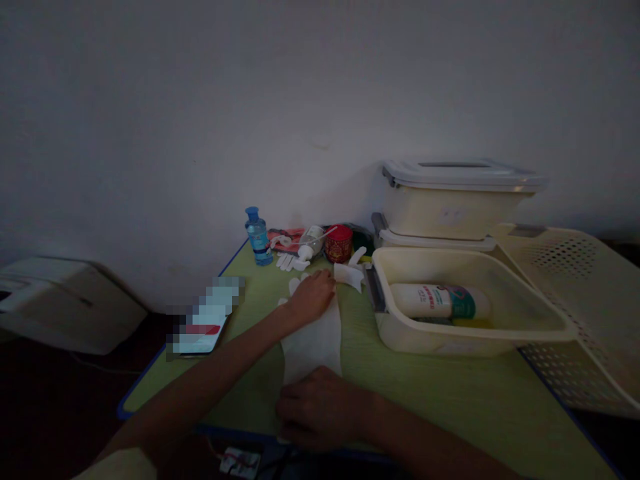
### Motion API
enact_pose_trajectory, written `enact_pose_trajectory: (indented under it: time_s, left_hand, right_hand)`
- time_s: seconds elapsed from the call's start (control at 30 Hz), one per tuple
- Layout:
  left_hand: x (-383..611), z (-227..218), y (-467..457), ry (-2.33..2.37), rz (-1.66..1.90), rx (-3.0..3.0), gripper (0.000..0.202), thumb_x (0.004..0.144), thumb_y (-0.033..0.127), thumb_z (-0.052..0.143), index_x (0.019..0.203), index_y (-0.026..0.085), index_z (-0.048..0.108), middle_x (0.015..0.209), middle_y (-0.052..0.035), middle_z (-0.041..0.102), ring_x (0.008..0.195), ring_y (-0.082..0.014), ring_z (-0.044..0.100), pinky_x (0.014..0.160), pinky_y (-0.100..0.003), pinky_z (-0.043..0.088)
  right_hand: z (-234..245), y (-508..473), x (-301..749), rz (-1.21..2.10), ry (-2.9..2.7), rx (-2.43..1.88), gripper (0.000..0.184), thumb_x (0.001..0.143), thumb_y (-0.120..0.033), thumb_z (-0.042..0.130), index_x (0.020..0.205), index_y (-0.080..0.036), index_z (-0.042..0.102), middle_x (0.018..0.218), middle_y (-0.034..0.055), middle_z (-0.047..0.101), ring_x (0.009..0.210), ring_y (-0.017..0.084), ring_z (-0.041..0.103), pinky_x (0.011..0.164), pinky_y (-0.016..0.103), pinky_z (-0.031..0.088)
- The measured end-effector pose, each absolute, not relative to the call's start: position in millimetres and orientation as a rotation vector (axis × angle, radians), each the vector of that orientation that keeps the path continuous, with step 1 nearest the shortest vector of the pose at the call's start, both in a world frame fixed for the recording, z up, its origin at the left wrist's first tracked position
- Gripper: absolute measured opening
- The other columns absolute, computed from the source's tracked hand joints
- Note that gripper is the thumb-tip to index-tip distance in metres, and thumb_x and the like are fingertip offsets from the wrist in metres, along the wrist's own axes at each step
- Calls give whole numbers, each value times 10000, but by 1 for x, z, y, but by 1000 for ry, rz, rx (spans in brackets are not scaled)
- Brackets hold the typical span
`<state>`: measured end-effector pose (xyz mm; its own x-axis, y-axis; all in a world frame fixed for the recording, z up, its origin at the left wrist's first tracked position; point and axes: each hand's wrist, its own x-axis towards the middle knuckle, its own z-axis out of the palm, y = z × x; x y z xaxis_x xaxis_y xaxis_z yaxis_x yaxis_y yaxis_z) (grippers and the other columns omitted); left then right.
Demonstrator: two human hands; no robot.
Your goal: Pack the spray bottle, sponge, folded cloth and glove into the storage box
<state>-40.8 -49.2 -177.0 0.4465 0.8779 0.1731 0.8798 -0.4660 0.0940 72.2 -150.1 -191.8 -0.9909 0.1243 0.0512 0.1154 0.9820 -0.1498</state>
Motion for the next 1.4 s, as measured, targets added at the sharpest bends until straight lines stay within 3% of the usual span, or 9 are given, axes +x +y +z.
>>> enact_pose_trajectory:
  time_s: [0.2, 0.33, 0.47, 0.77, 1.1, 1.17, 1.23, 1.33, 1.4]
  left_hand:
    - [-44, -195, -96, -1551, -307, -2748, 490, 867, 386, 420, 1258, 90, 430, 1391, -166, 355, 1282, -262, 326, 1034, -386, 301]
    - [-50, -209, -104, -1576, -177, -2775, 558, 886, 436, 348, 1359, 145, 299, 1461, -121, 228, 1341, -266, 209, 1067, -458, 209]
    - [-55, -212, -102, -1552, -139, -2795, 568, 892, 469, 300, 1388, 201, 234, 1479, -74, 179, 1353, -255, 173, 1074, -503, 146]
    - [-59, -213, -100, -1566, -167, -2831, 587, 887, 521, 254, 1398, 238, 194, 1485, -41, 158, 1362, -236, 138, 1082, -488, 125]
    - [-65, -201, -104, -1517, -348, -2882, 615, 886, 462, 319, 1403, 169, 158, 1493, -111, 84, 1374, -226, 50, 1091, -471, 111]
    - [-78, -198, -105, -1551, -519, -2827, 581, 886, 392, 352, 1390, 150, 195, 1487, -123, 132, 1371, -212, 95, 1095, -438, 145]
    - [-96, -197, -103, -1709, -718, -2704, 513, 865, 305, 388, 1340, 128, 306, 1440, -147, 268, 1328, -215, 239, 1073, -407, 228]
    - [-122, -202, -94, -2121, -958, -2493, 380, 778, 197, 449, 1137, 93, 520, 1139, -146, 553, 1058, -219, 516, 924, -372, 404]
    - [-134, -207, -86, -2346, -1037, -2445, 292, 710, 184, 503, 978, 119, 599, 921, -82, 609, 837, -189, 573, 774, -324, 465]
  right_hand:
    - [-195, -149, 71, 230, -3045, -163, 193, 853, -350, 436, 806, -192, 536, 758, -13, 637, 631, 126, 582, 443, 266, 268]
    - [-196, -149, 71, 236, -3034, -149, 197, 852, -346, 441, 804, -182, 538, 757, -2, 637, 615, 117, 564, 439, 268, 252]
    - [-196, -149, 72, 250, -3040, -166, 208, 860, -364, 432, 820, -186, 533, 746, -7, 628, 613, 114, 558, 437, 266, 234]
    - [-194, -150, 72, 272, -3062, -141, 203, 870, -349, 409, 826, -186, 522, 759, 0, 619, 580, 110, 530, 460, 248, 262]
    - [-190, -152, 71, 245, -3096, -196, 178, 855, -339, 443, 823, -188, 530, 780, -5, 632, 637, 123, 575, 494, 250, 300]
    - [-188, -152, 71, 259, -3097, -209, 171, 855, -336, 443, 823, -190, 526, 791, -4, 635, 642, 124, 578, 509, 249, 312]
    - [-187, -152, 71, 260, -3099, -221, 175, 858, -344, 438, 829, -194, 523, 795, -2, 636, 638, 125, 576, 509, 250, 311]
    - [-184, -152, 71, 247, -3110, -217, 180, 869, -343, 422, 834, -193, 516, 807, -1, 640, 628, 120, 572, 501, 246, 301]
    - [-183, -152, 71, 236, -3121, -209, 177, 872, -335, 420, 837, -189, 514, 815, 3, 642, 633, 119, 575, 499, 242, 300]
